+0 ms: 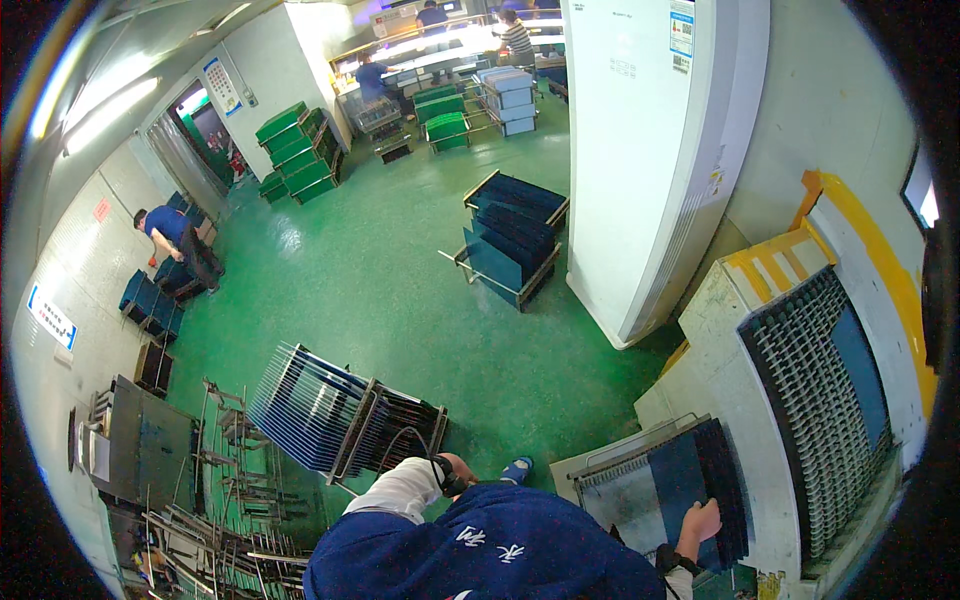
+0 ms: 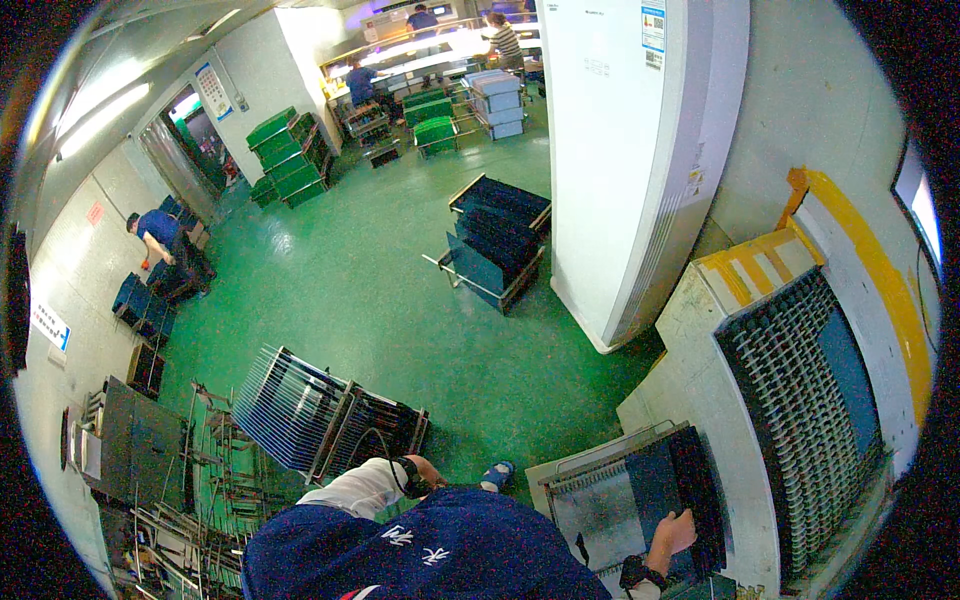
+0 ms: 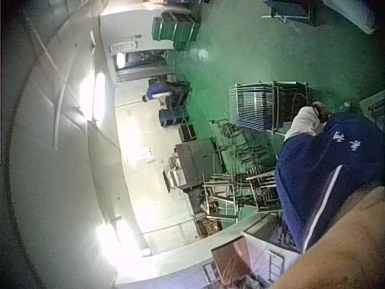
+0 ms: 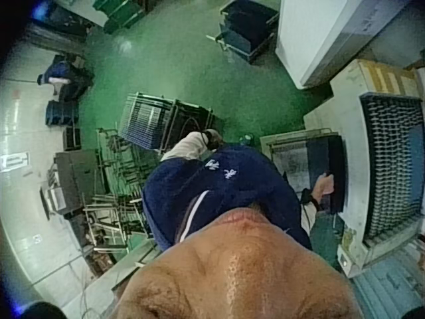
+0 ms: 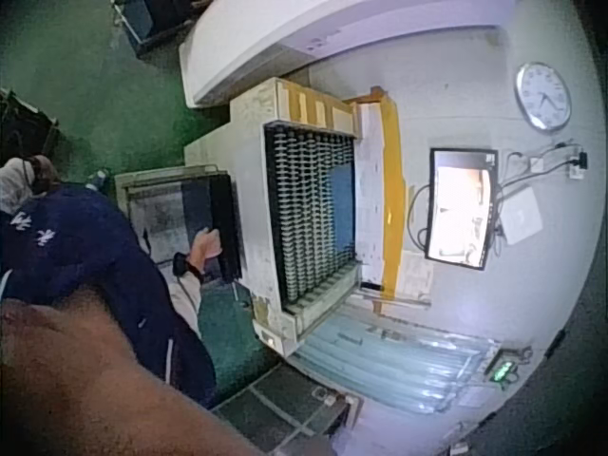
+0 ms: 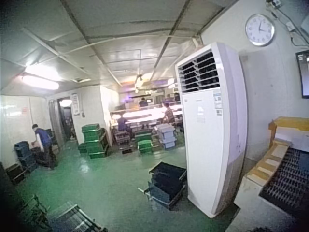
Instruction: Moving processed blue sheets from an industrial machine output to a vertical storage rack.
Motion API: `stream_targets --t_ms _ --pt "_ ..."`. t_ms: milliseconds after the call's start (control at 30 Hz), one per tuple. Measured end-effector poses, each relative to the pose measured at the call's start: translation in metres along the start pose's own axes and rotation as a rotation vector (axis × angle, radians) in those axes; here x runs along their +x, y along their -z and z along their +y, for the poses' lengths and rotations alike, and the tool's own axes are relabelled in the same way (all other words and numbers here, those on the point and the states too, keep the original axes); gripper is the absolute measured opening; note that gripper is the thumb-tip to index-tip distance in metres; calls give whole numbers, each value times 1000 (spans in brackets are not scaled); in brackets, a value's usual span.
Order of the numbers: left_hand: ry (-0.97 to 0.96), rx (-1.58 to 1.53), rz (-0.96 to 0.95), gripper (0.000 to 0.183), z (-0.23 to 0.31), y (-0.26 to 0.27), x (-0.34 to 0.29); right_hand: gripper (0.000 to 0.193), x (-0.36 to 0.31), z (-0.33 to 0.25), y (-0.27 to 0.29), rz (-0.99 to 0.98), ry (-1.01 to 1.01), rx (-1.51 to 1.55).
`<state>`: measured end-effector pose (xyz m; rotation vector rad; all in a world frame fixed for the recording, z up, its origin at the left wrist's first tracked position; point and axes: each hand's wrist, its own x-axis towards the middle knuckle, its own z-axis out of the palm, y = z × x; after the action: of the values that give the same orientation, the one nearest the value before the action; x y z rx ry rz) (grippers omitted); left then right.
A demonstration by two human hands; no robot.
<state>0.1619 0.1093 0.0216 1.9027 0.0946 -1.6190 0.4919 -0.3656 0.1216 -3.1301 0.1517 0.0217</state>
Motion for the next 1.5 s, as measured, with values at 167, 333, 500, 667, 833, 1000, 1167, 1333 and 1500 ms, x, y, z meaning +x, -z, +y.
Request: stream_targets --t_ms 167,333,500,667,833,1000,1167,1333,1500 --pt "-7 -72 -32 62 -12 -5 12 33 1 3 -7 25 20 3" --pt "-5 -48 6 63 0 -1 2 33 -2 2 -2 12 5 -2" --pt "-2 15 -69 61 24 5 -29 33 -5 -3 7 -14 6 4" --pt "-15 18 44 52 -26 -10 26 33 -8 -5 12 -12 16 5" --pt "-6 -38 -37 55 -26 -9 33 30 -5 2 3 -6 16 8" --pt "34 17 15 63 -25 -10 34 30 -5 4 -1 21 30 4" --pt "-4 -47 -34 63 -29 -11 33 30 -9 0 4 3 22 -12" --pt "-110 -62 41 56 -60 -33 40 32 -6 -14 -3 -19 63 20" --pt "-25 71 148 46 40 5 -70 36 -5 5 14 -103 -2 75"
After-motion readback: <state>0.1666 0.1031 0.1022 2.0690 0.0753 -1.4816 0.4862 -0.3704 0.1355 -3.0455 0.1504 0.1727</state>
